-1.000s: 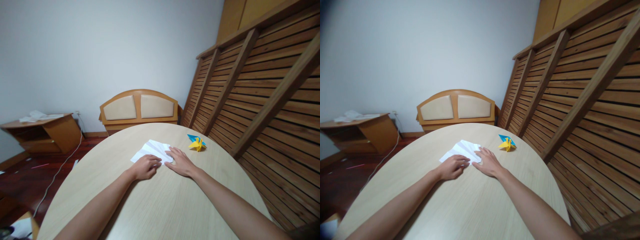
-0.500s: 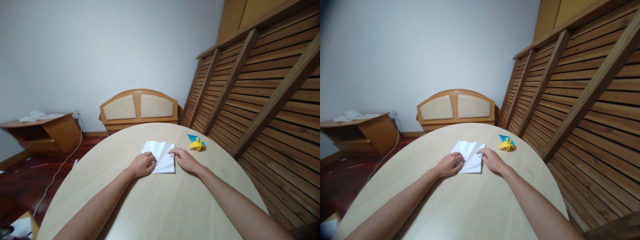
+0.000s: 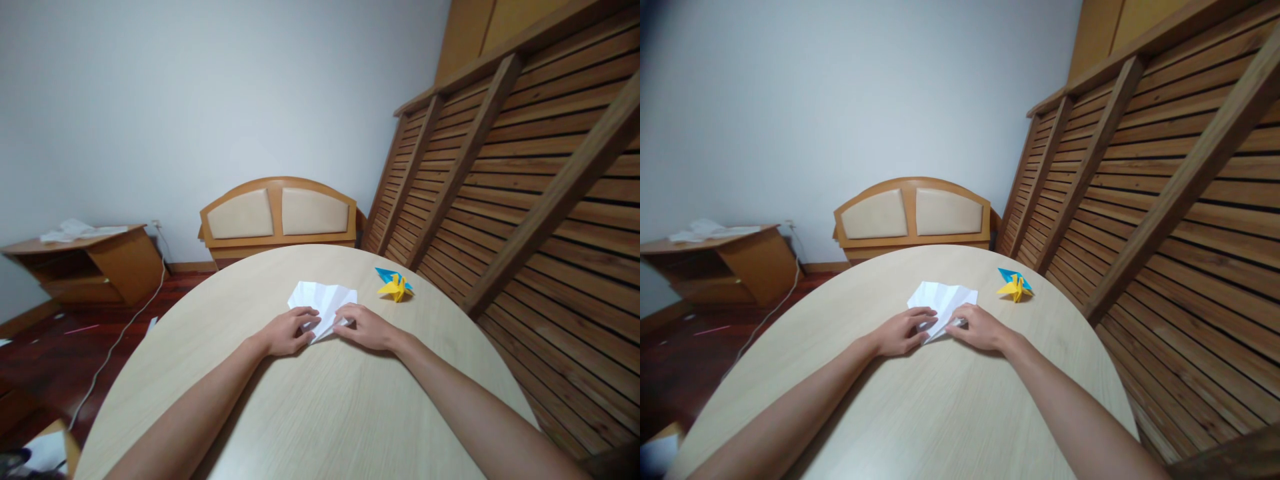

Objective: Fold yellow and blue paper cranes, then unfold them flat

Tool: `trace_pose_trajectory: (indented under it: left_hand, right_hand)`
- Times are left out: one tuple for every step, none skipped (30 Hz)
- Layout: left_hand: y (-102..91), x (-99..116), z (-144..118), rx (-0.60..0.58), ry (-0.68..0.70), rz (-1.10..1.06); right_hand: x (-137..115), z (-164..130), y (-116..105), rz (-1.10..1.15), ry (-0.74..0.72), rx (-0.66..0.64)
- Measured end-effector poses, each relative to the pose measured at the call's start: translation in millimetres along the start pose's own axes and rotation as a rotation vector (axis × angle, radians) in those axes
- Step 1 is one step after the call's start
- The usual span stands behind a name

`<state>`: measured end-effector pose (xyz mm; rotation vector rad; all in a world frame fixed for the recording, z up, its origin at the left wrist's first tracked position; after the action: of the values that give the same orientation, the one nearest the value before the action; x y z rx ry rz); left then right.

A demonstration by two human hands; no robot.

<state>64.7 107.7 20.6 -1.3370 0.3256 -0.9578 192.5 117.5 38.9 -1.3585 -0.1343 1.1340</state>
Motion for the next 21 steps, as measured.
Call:
trace_pose_trajectory:
  left_hand:
    - [1.7, 1, 0, -0.01, 0.005, -0.011]
    - [3.3, 1, 1, -0.018, 0.011, -0.021]
    - [4.8, 3, 1, -0.025, 0.017, -0.028]
    - [6.2, 4, 1, -0.032, 0.024, -0.033]
    - [7.4, 5, 2, -0.036, 0.026, -0.036]
    - [7.9, 6, 2, -0.036, 0.022, -0.037]
    - [8.1, 6, 2, -0.033, 0.015, -0.037]
    - [8.1, 6, 2, -0.031, 0.004, -0.039]
    - [8.0, 5, 2, -0.028, -0.006, -0.041]
    - [7.8, 5, 1, -0.027, -0.011, -0.044]
    - [7.6, 5, 1, -0.026, -0.009, -0.045]
    - [7.4, 6, 1, -0.028, -0.002, -0.043]
    - [7.2, 7, 1, -0.031, 0.009, -0.038]
    - [6.9, 8, 1, -0.035, 0.023, -0.028]
    - [6.3, 10, 1, -0.038, 0.04, -0.018]
    - [5.5, 12, 1, -0.04, 0.058, -0.008]
    - [4.2, 14, 1, -0.04, 0.075, 0.001]
    - [2.6, 17, 2, -0.039, 0.09, 0.009]
    - [0.7, 19, 2, -0.035, 0.104, 0.017]
    - [-1.5, 21, 2, -0.028, 0.116, 0.027]
    - [-3.6, 23, 3, -0.021, 0.125, 0.04]
  right_hand:
    - [3, 1, 0, -0.004, 0.046, 0.023]
    - [6, 2, 1, -0.003, 0.091, 0.05]
    - [9, 3, 1, 0.005, 0.129, 0.081]
    - [11, 4, 1, 0.016, 0.157, 0.112]
    - [13, 4, 1, 0.024, 0.175, 0.14]
    - [14, 5, 1, 0.025, 0.182, 0.165]
    - [14, 5, 1, 0.01, 0.179, 0.189]
    - [13, 5, 1, -0.022, 0.166, 0.205]
    - [11, 6, 1, -0.066, 0.142, 0.211]
    - [8, 7, 1, -0.116, 0.113, 0.211]
    - [4, 7, 2, -0.166, 0.085, 0.207]
    - [1, 7, 2, -0.21, 0.063, 0.2]
    - [-1, 7, 2, -0.243, 0.045, 0.189]
    - [-3, 7, 3, -0.265, 0.03, 0.175]
    - [-5, 6, 3, -0.278, 0.018, 0.161]
    - [-7, 6, 3, -0.287, 0.008, 0.147]
    - [-8, 6, 4, -0.294, -0.003, 0.13]
    - [-10, 5, 5, -0.298, -0.014, 0.11]
    - [-10, 5, 6, -0.303, -0.021, 0.092]
    - [-11, 5, 7, -0.309, -0.026, 0.075]
    - [-11, 5, 7, -0.315, -0.029, 0.059]
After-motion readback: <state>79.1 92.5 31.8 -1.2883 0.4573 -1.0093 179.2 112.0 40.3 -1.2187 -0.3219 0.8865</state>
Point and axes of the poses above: each hand's wrist, its own z-axis towards the middle knuckle, its own y-axis out of the palm, x = y × z, the point moved 10 cm from there along z, towards the middle knuckle
